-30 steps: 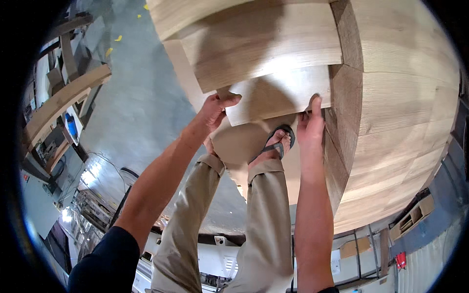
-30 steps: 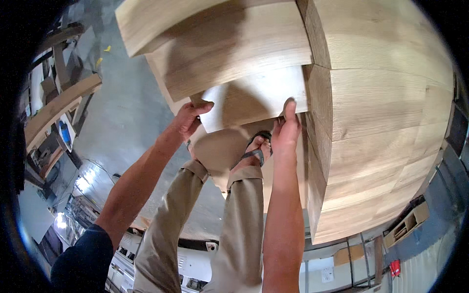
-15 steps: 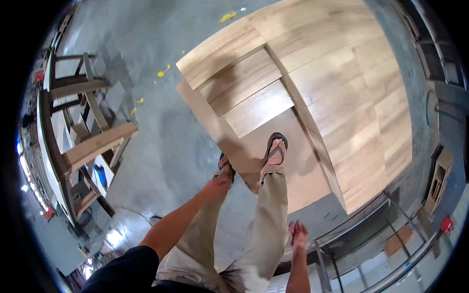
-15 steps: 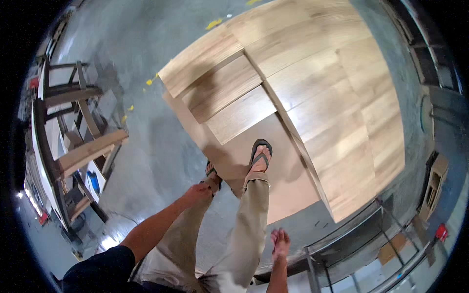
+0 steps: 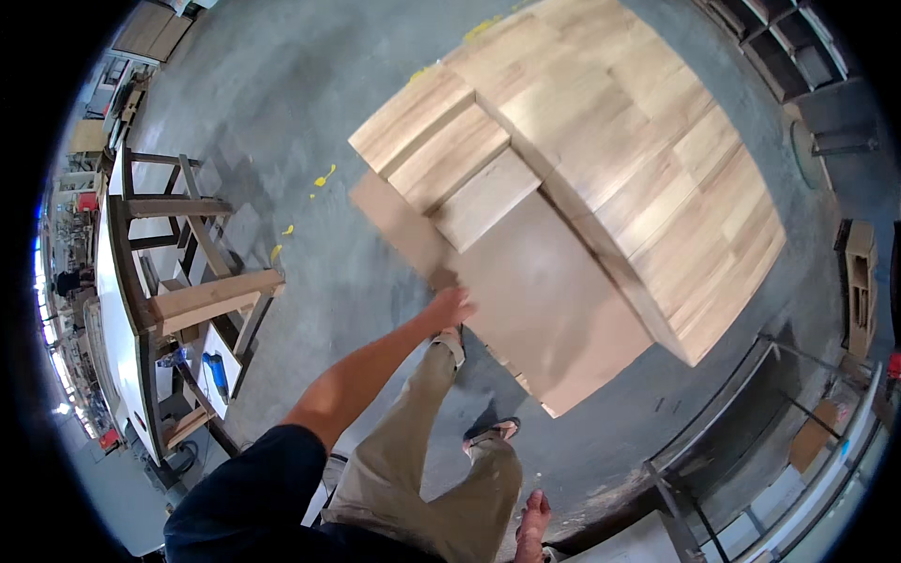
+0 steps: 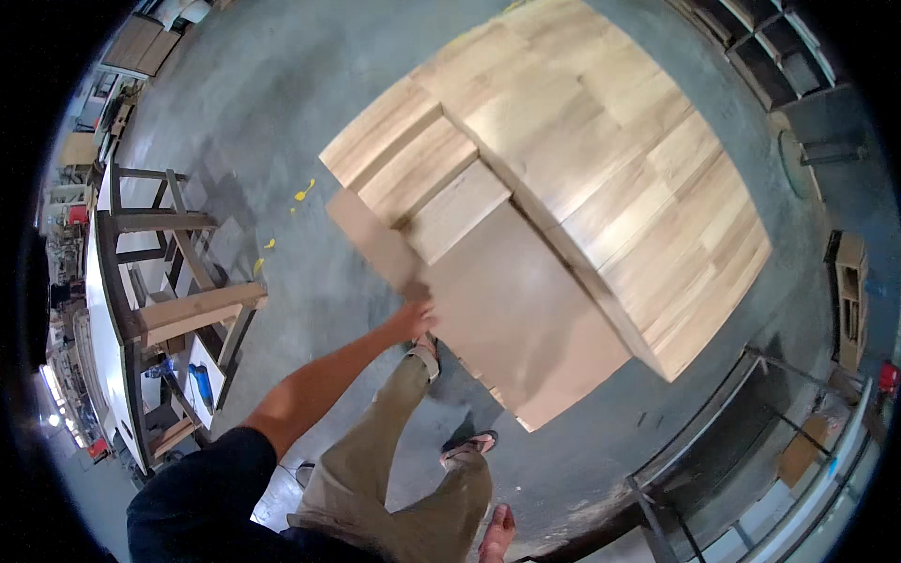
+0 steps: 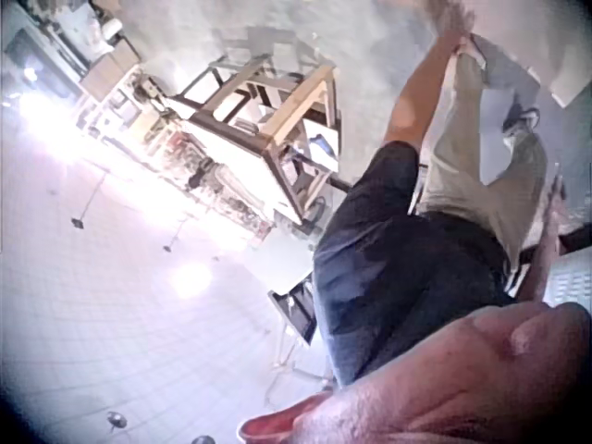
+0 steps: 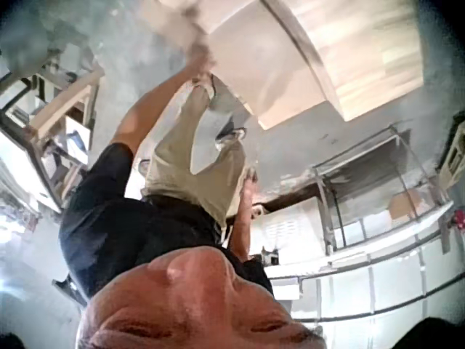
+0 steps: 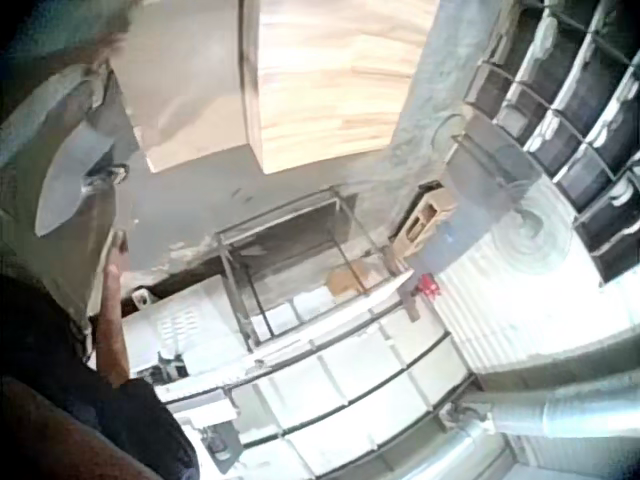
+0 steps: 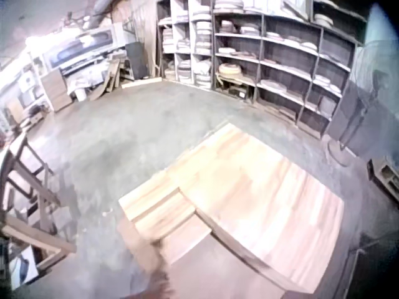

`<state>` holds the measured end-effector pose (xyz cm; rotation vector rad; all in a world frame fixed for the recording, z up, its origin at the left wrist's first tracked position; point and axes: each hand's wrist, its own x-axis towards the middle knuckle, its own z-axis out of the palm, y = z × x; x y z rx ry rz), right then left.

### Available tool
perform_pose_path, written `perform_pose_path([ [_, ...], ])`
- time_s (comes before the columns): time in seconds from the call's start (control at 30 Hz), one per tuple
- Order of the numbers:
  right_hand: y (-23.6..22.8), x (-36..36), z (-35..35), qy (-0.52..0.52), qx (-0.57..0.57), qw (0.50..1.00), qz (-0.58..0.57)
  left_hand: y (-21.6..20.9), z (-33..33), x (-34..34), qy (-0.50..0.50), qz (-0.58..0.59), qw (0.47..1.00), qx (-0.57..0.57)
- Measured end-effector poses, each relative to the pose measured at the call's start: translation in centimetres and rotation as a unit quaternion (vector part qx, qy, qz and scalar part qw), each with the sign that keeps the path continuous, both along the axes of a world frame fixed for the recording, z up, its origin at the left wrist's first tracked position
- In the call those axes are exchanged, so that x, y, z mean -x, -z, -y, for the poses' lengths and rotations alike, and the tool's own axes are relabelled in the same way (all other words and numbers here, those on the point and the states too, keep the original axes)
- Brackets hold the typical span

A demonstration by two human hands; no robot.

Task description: The person handles and aligns wood panels on a work surface, using a blue utility knife to trim edges and checking the fit by stacking them together.

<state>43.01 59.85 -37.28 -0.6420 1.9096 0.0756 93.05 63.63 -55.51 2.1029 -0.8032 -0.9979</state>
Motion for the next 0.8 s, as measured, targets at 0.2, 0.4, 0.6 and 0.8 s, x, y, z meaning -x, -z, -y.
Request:
perform_pose_path([
  [0.2,5.1,2.0,-7.2,-0.48,0.022,0.873,-0.086,7.5,11.1,-2.2,-0.003,0.042,0.998,-0.049],
  [0.4,7.5,3.1,-13.6,-0.479,0.014,0.87,-0.114,14.2,18.2,-5.0,0.039,0.08,0.99,-0.108],
  [0.6,6.6,-0.5,-16.7,-0.332,0.063,0.937,-0.093,17.6,19.7,-10.8,0.026,0.144,0.984,-0.102],
  [0.8,4.8,-2.9,-15.8,-0.315,-0.039,0.942,-0.111,18.9,18.3,-12.5,-0.065,0.036,0.997,0.004],
])
